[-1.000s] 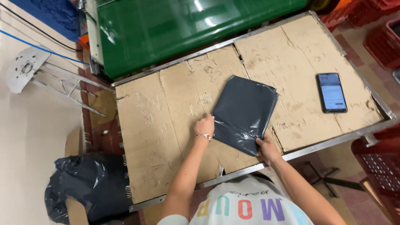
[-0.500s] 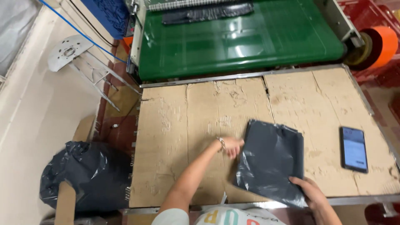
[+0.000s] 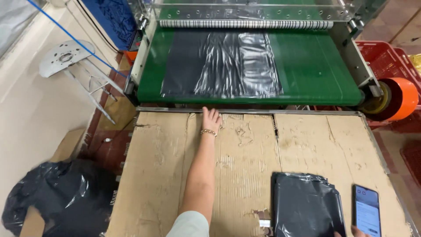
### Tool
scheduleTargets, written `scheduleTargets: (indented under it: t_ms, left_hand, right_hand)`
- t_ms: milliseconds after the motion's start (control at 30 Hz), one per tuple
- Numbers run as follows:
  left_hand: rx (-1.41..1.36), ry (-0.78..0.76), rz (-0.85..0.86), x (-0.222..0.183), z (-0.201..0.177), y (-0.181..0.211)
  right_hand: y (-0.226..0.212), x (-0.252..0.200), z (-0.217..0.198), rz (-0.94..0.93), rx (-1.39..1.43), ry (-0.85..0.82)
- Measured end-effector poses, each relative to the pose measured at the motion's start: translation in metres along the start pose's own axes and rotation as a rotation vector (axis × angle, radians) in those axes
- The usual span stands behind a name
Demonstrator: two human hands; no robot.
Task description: Folding large black plastic bags and stacking them in a crate
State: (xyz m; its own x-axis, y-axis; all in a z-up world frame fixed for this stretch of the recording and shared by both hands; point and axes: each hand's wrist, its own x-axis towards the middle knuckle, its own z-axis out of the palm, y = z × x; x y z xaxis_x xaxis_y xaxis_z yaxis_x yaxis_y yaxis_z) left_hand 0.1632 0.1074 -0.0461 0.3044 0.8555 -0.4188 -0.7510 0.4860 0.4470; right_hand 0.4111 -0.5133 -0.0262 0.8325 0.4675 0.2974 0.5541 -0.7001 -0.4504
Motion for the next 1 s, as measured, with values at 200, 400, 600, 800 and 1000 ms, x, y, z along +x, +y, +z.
scheduleTargets:
  t_ms: [200,400,600,800,1000]
  left_hand:
    - [-0.157,0.115,0.015,-0.037,-0.016,0.011]
    - [0.038,0.247,0.238,-0.119,-0.040,0.018]
    - [0.668,0.323,0.476,-0.415,0.058,0.104]
    - [1.186,0.233,1.061,-0.524,-0.044,0.154]
    - [1.629,0.217,1.007,-0.378,-0.144,0.347]
  right_hand:
    - [-0.099,0.028,0.010,-0.214,-0.009,-0.223]
    - [-0.212,0.046,0.054,-0.344,0.240,-0.302]
    - [-0.270,0.057,0.052,-0.290,0.328,-0.168]
    - [-0.269,0.029,-0.042,-0.256,0.837,-0.304]
    - [-0.233,-0.044,-0.143,-0.861,0.998,-0.622]
